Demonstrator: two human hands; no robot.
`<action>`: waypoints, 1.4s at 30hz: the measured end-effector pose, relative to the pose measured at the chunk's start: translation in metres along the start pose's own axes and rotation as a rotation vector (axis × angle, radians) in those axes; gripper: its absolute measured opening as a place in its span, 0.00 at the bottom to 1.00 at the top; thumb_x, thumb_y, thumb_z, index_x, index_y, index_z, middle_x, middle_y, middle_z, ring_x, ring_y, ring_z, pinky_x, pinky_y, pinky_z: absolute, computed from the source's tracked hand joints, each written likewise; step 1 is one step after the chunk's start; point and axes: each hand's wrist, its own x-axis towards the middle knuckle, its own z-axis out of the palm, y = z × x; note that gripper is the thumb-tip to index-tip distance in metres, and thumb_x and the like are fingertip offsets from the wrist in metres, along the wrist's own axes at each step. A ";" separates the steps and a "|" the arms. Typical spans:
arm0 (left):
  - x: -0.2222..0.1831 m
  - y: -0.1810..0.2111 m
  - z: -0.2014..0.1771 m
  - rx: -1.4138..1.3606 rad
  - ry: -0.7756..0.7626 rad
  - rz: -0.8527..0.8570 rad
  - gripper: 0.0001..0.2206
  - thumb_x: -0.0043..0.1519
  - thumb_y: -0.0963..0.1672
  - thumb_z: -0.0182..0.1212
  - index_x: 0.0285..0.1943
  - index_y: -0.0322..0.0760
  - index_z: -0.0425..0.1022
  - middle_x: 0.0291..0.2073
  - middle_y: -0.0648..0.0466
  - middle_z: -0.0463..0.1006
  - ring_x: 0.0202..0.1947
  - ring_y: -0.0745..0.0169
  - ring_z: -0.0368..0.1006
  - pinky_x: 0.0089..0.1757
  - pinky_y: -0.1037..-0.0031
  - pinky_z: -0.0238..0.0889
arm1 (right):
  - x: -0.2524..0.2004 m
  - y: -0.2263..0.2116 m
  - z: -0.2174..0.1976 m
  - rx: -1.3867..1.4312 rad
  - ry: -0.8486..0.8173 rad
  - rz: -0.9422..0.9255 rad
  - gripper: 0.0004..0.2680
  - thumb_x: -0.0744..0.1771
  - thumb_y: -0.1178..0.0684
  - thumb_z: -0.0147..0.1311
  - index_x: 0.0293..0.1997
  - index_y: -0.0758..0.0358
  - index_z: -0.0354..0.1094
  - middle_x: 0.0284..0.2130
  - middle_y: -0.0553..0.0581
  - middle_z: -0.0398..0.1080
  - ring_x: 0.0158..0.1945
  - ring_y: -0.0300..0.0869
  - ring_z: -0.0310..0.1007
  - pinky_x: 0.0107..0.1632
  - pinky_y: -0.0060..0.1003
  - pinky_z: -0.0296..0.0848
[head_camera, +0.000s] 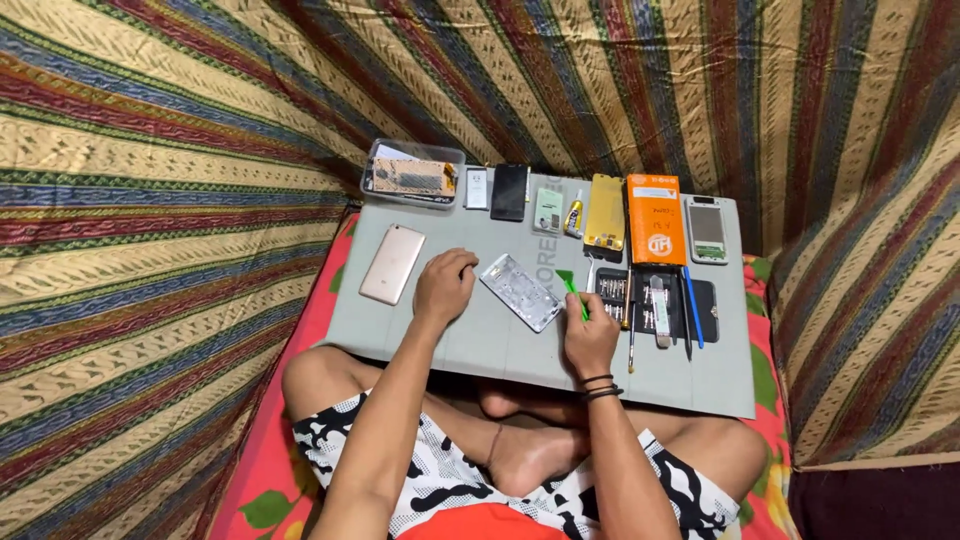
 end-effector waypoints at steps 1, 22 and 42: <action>0.002 0.009 -0.006 -0.002 -0.004 0.004 0.10 0.67 0.42 0.53 0.50 0.40 0.81 0.49 0.49 0.82 0.58 0.49 0.74 0.60 0.57 0.63 | 0.000 0.002 -0.001 -0.002 0.005 0.003 0.08 0.70 0.44 0.56 0.36 0.53 0.74 0.16 0.61 0.68 0.27 0.58 0.74 0.34 0.47 0.70; 0.012 -0.008 0.017 0.232 -0.145 -0.149 0.26 0.67 0.46 0.41 0.75 0.31 0.61 0.74 0.40 0.60 0.75 0.46 0.52 0.70 0.54 0.39 | -0.001 0.006 0.001 0.006 -0.012 0.011 0.08 0.69 0.44 0.55 0.36 0.51 0.75 0.15 0.60 0.68 0.26 0.56 0.75 0.33 0.46 0.70; 0.023 0.017 -0.014 0.300 -0.456 0.002 0.35 0.68 0.61 0.36 0.77 0.41 0.58 0.76 0.49 0.58 0.77 0.51 0.48 0.71 0.52 0.36 | 0.002 0.007 0.001 -0.002 -0.041 0.017 0.09 0.70 0.43 0.55 0.36 0.52 0.74 0.16 0.60 0.68 0.26 0.54 0.74 0.34 0.45 0.70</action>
